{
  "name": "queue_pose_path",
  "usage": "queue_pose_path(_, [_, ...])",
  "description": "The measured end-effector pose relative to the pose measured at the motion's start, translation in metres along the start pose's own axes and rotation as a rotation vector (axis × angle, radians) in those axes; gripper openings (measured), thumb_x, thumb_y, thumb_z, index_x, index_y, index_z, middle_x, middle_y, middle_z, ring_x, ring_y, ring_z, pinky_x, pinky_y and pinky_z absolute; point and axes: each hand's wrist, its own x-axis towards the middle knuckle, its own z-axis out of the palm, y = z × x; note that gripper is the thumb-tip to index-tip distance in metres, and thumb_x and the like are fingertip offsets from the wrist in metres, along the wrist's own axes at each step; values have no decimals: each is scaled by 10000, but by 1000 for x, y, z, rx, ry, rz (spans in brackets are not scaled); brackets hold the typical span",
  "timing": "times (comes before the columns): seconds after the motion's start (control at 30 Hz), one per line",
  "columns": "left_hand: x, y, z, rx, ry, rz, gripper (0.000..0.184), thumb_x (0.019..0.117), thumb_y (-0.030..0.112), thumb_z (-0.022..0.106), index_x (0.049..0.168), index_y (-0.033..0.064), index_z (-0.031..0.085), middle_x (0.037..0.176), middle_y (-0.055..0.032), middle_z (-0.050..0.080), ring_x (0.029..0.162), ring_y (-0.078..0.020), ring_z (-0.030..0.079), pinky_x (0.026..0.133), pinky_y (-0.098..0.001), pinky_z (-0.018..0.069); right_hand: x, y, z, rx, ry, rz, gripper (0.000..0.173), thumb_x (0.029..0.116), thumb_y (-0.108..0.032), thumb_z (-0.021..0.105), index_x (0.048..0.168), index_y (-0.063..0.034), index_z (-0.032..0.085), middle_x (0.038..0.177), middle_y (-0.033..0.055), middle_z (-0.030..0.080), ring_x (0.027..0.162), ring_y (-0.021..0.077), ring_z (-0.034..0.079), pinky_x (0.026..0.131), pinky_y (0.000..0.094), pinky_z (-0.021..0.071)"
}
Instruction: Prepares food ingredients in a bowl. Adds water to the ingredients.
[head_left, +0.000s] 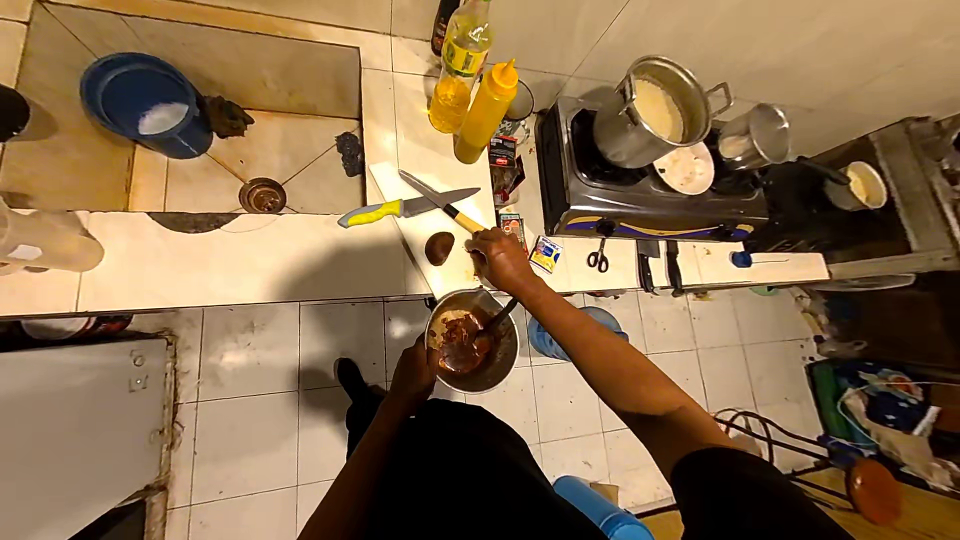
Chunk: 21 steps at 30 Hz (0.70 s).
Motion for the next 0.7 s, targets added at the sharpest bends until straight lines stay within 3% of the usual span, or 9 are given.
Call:
queue_pose_path(0.13, [-1, 6, -2, -29, -22, -71, 391, 1109, 220, 371, 1400, -4, 507, 863, -142, 647, 612, -205, 647, 623, -392, 585, -9, -9, 7, -4, 63, 99, 222, 984, -93, 592, 1135, -62, 751, 1176, 167, 696, 1154, 362, 642, 941, 567, 522])
queue_pose_path(0.2, [-3, 8, -2, -37, -22, -83, 391, 1113, 221, 364, 1400, -4, 505, 836, -135, 637, 594, -200, 639, 606, -387, 582, -16, -13, 11, 24, 155, 140, 202, 975, -85, 617, 1119, -37, 750, 1136, 190, 694, 1104, 396, 648, 914, 580, 535])
queue_pose_path(0.3, [-4, 10, -3, -35, -22, -90, 406, 1113, 216, 362, 1421, -16, 488, 861, -157, 645, 622, -224, 648, 634, -407, 586, -32, -22, -6, 137, 221, 204, 205, 1000, -100, 619, 1157, -18, 722, 1146, 215, 681, 1117, 414, 641, 936, 581, 534])
queue_pose_path(0.47, [-3, 7, -2, -29, -27, -93, 390, 1116, 227, 364, 1391, -12, 505, 865, -142, 643, 620, -194, 649, 635, -378, 589, -83, -44, -30, 214, 20, 140, 222, 1017, -71, 566, 1142, -33, 745, 1137, 176, 723, 1098, 364, 680, 982, 578, 522])
queue_pose_path(0.6, [-6, 9, -2, -1, -19, -106, 386, 1114, 219, 361, 1384, -14, 510, 871, -132, 643, 631, -188, 648, 637, -376, 587, -114, -51, -8, 295, -124, 196, 89, 947, -121, 693, 977, -50, 737, 977, 129, 720, 1000, 323, 676, 937, 568, 500])
queue_pose_path(0.7, [-9, 10, 1, 12, -7, -113, 392, 1110, 202, 354, 1396, -22, 501, 886, -149, 642, 650, -207, 652, 649, -395, 586, -126, -46, 2, 420, -154, 280, 113, 908, -144, 751, 927, -40, 711, 957, 127, 697, 961, 302, 670, 894, 532, 529])
